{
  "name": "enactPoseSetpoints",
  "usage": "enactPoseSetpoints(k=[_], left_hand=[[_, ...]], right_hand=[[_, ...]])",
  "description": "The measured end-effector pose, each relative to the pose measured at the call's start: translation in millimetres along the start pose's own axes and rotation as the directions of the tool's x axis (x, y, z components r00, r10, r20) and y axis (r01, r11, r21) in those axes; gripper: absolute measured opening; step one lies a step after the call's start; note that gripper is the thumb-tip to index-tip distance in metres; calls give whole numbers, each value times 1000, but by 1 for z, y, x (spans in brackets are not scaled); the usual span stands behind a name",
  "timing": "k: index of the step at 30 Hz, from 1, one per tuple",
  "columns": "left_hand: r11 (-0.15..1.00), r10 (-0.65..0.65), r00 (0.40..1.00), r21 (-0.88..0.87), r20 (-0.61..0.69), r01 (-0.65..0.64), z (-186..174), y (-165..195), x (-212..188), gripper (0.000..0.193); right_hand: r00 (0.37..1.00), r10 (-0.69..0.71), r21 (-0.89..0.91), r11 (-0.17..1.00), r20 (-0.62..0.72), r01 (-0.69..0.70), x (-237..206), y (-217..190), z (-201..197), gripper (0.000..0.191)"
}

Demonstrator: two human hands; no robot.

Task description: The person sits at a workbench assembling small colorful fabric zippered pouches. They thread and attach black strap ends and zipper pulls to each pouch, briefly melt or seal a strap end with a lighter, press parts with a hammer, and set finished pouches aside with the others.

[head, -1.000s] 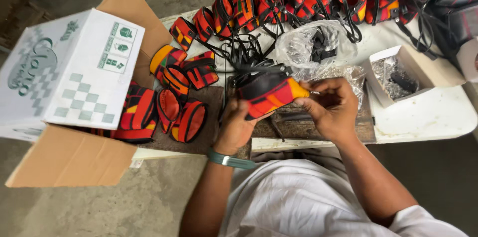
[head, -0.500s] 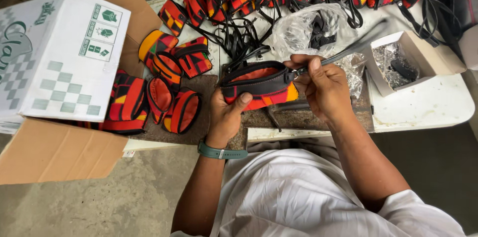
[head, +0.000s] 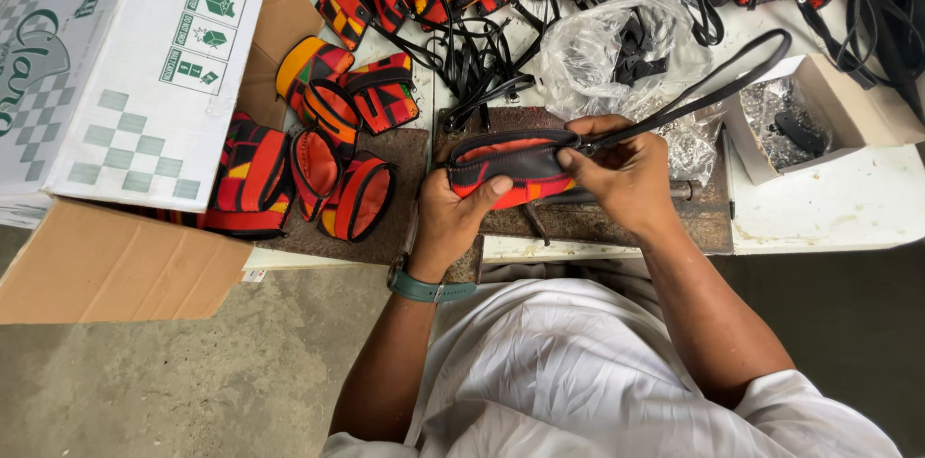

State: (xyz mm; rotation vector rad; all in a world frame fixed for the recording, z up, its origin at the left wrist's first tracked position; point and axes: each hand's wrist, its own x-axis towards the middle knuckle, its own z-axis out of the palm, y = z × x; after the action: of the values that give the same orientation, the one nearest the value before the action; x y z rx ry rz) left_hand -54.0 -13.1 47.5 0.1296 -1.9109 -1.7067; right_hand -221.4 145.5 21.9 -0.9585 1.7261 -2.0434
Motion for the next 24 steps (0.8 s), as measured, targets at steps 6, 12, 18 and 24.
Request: enactPoseSetpoints(k=[6, 12, 18, 24], left_hand=[[993, -54, 989, -116, -136, 38, -5, -16, 5, 37], [965, -120, 987, -247, -111, 89, 3, -34, -3, 35], [980, -175, 984, -90, 24, 177, -6, -27, -3, 37], [1000, 22, 997, -10, -80, -23, 6, -18, -2, 57]], right_hand=[[997, -25, -19, 999, 75, 27, 3, 0, -13, 28], [983, -12, 85, 996, 182, -3, 6, 14, -40, 27], [891, 174, -177, 978, 420, -108, 22, -6, -74, 25], [945, 113, 302, 930, 307, -209, 14, -6, -56, 41]])
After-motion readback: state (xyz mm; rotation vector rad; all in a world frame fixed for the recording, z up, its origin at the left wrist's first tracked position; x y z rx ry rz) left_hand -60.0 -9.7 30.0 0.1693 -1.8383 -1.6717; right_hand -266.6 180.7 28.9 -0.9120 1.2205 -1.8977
